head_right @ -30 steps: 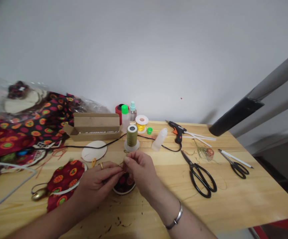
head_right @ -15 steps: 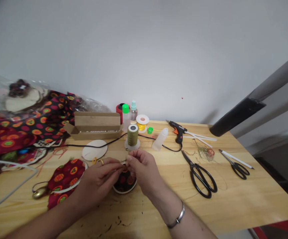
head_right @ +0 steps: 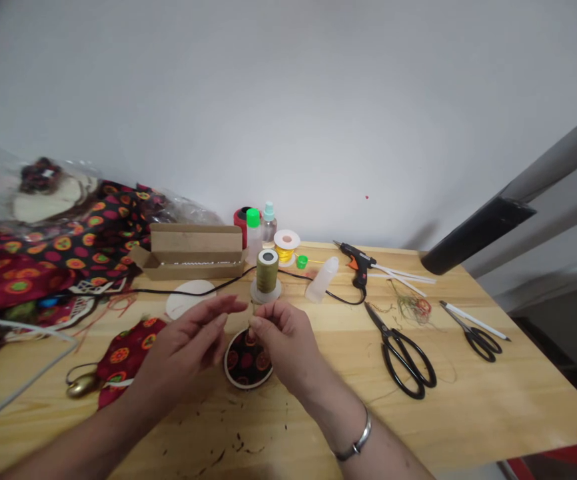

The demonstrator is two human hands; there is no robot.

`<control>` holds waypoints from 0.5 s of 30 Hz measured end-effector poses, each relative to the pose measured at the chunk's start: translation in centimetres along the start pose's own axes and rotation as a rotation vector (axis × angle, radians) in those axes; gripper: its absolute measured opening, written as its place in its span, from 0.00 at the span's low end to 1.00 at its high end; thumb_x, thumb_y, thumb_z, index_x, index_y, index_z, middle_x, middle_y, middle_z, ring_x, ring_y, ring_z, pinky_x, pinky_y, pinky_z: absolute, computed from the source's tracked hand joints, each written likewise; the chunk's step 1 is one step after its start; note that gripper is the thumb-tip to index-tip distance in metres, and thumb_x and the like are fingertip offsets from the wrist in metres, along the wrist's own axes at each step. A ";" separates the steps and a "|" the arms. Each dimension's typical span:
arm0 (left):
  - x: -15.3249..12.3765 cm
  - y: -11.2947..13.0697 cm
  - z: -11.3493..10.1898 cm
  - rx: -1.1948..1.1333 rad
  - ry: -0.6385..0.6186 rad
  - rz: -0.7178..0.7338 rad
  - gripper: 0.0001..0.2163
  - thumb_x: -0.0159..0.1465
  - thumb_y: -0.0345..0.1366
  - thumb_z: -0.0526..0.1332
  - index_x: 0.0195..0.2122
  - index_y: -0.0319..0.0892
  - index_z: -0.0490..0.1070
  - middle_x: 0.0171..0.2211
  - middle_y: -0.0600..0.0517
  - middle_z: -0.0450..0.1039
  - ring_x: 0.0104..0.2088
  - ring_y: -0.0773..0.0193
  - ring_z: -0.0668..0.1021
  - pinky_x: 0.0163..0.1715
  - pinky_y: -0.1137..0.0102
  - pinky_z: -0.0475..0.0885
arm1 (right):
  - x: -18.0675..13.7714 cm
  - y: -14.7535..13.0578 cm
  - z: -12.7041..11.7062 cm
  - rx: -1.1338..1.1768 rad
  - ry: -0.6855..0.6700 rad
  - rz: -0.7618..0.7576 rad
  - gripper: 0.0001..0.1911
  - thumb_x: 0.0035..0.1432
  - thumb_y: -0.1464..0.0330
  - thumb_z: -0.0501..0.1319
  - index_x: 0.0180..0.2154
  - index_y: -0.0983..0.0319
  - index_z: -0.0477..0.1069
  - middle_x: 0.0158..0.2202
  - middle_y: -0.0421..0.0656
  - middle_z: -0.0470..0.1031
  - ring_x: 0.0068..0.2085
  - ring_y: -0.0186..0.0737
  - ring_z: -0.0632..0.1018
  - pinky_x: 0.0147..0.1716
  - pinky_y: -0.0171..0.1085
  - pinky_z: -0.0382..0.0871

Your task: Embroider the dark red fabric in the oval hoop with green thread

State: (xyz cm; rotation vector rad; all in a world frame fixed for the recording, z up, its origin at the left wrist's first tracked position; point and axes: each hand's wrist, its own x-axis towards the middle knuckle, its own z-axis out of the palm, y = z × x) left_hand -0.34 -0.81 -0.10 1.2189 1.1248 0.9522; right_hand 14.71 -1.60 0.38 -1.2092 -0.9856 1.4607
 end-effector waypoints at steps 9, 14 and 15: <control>0.0 -0.4 0.4 -0.125 -0.183 -0.138 0.17 0.59 0.40 0.56 0.46 0.37 0.71 0.18 0.54 0.70 0.21 0.70 0.69 0.21 0.76 0.63 | -0.1 0.6 0.0 -0.132 -0.003 0.030 0.08 0.47 0.66 0.60 0.25 0.64 0.66 0.20 0.36 0.68 0.18 0.29 0.67 0.16 0.30 0.61; 0.0 -0.7 0.2 -0.028 -0.165 -0.055 0.13 0.58 0.38 0.59 0.43 0.44 0.74 0.27 0.54 0.74 0.25 0.69 0.72 0.26 0.76 0.67 | 0.0 0.7 0.2 -0.108 -0.009 0.058 0.08 0.46 0.65 0.61 0.25 0.63 0.65 0.19 0.37 0.68 0.18 0.31 0.69 0.15 0.31 0.61; 0.0 -0.8 0.2 -0.020 -0.154 -0.049 0.12 0.57 0.38 0.60 0.42 0.45 0.74 0.29 0.53 0.76 0.27 0.67 0.73 0.28 0.75 0.69 | 0.0 0.6 0.2 -0.112 0.002 0.058 0.08 0.46 0.66 0.61 0.25 0.63 0.65 0.19 0.37 0.68 0.18 0.30 0.68 0.15 0.31 0.61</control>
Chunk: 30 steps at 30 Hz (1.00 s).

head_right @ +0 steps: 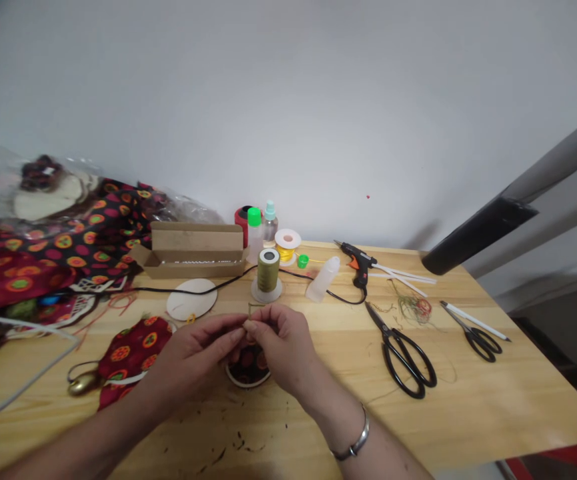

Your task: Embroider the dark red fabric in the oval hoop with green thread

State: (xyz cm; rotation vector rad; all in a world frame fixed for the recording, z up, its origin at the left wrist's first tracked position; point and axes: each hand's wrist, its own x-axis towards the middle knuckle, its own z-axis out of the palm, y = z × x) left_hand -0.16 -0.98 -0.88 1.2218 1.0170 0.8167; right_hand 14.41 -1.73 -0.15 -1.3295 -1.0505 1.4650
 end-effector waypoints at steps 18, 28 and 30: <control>0.2 0.2 -0.4 -0.116 0.012 -0.084 0.05 0.53 0.37 0.64 0.28 0.41 0.77 0.25 0.52 0.75 0.28 0.66 0.74 0.30 0.73 0.68 | 0.0 -0.4 0.1 -0.036 0.050 -0.007 0.07 0.44 0.67 0.63 0.24 0.64 0.67 0.18 0.36 0.68 0.18 0.27 0.66 0.16 0.28 0.59; 0.3 0.1 -0.3 -0.312 -0.010 -0.164 0.05 0.51 0.35 0.66 0.26 0.40 0.77 0.19 0.55 0.72 0.19 0.73 0.67 0.20 0.78 0.59 | -0.1 -0.5 0.1 0.088 0.025 0.043 0.10 0.41 0.67 0.66 0.25 0.65 0.68 0.17 0.35 0.67 0.16 0.24 0.64 0.14 0.26 0.57; 0.3 0.3 -0.3 -0.318 -0.011 -0.159 0.04 0.51 0.35 0.66 0.25 0.40 0.77 0.19 0.55 0.73 0.19 0.73 0.68 0.20 0.77 0.60 | -0.2 -0.6 0.1 0.104 0.027 0.053 0.10 0.41 0.67 0.66 0.25 0.65 0.68 0.17 0.35 0.68 0.16 0.24 0.64 0.14 0.26 0.57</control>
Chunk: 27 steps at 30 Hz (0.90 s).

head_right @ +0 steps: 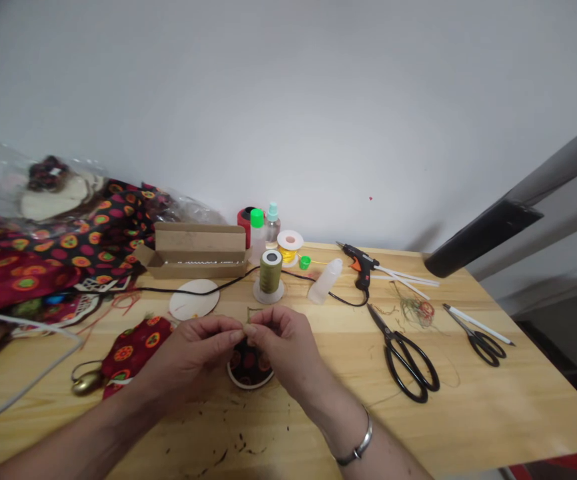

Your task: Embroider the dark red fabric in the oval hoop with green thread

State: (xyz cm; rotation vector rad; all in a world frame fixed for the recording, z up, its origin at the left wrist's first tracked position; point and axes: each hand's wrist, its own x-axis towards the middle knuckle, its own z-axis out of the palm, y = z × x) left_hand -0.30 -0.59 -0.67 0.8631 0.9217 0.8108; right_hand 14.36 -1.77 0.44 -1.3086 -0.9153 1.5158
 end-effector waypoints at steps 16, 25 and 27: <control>-0.2 0.1 0.0 -0.009 -0.016 0.032 0.03 0.51 0.34 0.66 0.24 0.40 0.77 0.20 0.54 0.74 0.21 0.71 0.71 0.22 0.76 0.63 | 0.0 0.3 0.0 0.030 -0.036 -0.023 0.10 0.42 0.66 0.66 0.25 0.65 0.68 0.17 0.36 0.69 0.16 0.24 0.64 0.15 0.27 0.56; -0.5 0.1 0.1 -0.047 0.015 0.011 0.04 0.50 0.34 0.66 0.24 0.39 0.76 0.20 0.54 0.74 0.22 0.69 0.72 0.25 0.74 0.65 | -0.1 0.2 0.3 0.009 -0.029 -0.024 0.10 0.42 0.66 0.66 0.24 0.65 0.68 0.16 0.35 0.68 0.15 0.24 0.63 0.14 0.27 0.56; -0.4 0.1 0.2 -0.040 0.030 0.013 0.04 0.50 0.34 0.66 0.23 0.39 0.76 0.19 0.55 0.73 0.21 0.70 0.71 0.23 0.75 0.64 | -0.1 0.3 0.3 0.002 -0.031 -0.029 0.11 0.42 0.65 0.66 0.24 0.65 0.68 0.17 0.35 0.69 0.15 0.25 0.63 0.14 0.27 0.56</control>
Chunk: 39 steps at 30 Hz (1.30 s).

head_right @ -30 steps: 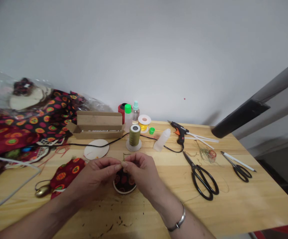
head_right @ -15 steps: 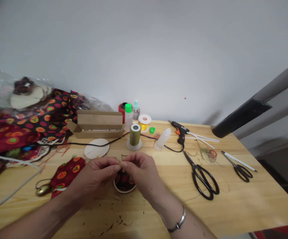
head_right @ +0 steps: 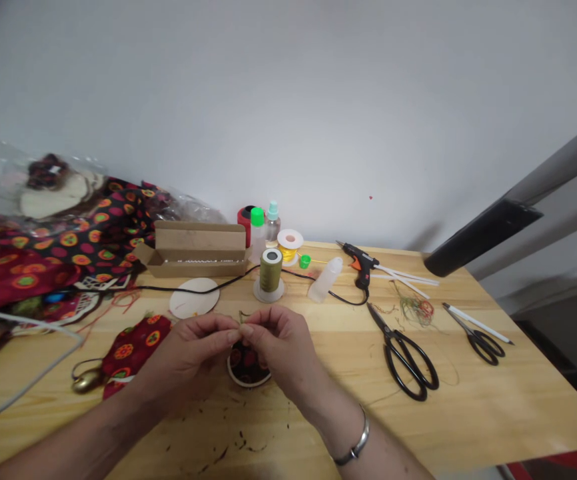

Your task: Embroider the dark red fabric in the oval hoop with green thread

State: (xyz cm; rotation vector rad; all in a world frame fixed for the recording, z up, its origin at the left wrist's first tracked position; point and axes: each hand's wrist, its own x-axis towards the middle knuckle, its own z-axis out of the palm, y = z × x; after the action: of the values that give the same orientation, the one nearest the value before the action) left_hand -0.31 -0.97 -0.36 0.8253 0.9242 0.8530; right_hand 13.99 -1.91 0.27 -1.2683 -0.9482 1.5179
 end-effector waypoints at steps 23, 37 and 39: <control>0.5 0.3 -0.2 0.024 0.127 0.015 0.04 0.50 0.34 0.66 0.23 0.40 0.75 0.20 0.57 0.72 0.22 0.72 0.70 0.24 0.77 0.65 | -0.3 -0.6 -1.2 -0.461 0.012 -0.233 0.07 0.51 0.66 0.60 0.25 0.62 0.72 0.20 0.38 0.71 0.20 0.32 0.69 0.20 0.31 0.64; 0.6 0.2 -0.2 0.030 0.179 0.023 0.02 0.50 0.34 0.66 0.24 0.42 0.77 0.21 0.57 0.74 0.23 0.72 0.71 0.24 0.79 0.66 | -1.7 0.2 -0.3 -0.881 -0.067 -0.610 0.08 0.58 0.68 0.55 0.31 0.61 0.71 0.26 0.41 0.75 0.28 0.35 0.73 0.30 0.34 0.64; 0.5 0.2 -0.2 0.025 0.136 0.020 0.03 0.51 0.34 0.65 0.25 0.41 0.77 0.22 0.56 0.75 0.24 0.71 0.72 0.25 0.78 0.67 | -1.7 0.5 -0.4 -0.935 -0.096 -0.675 0.08 0.59 0.69 0.53 0.32 0.61 0.71 0.27 0.42 0.75 0.27 0.34 0.72 0.29 0.33 0.63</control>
State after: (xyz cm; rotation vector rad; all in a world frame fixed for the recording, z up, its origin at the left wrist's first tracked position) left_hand -0.35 -0.36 -0.44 0.8069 1.0492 0.9257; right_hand 14.38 -3.70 0.22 -1.2583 -2.0333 0.5827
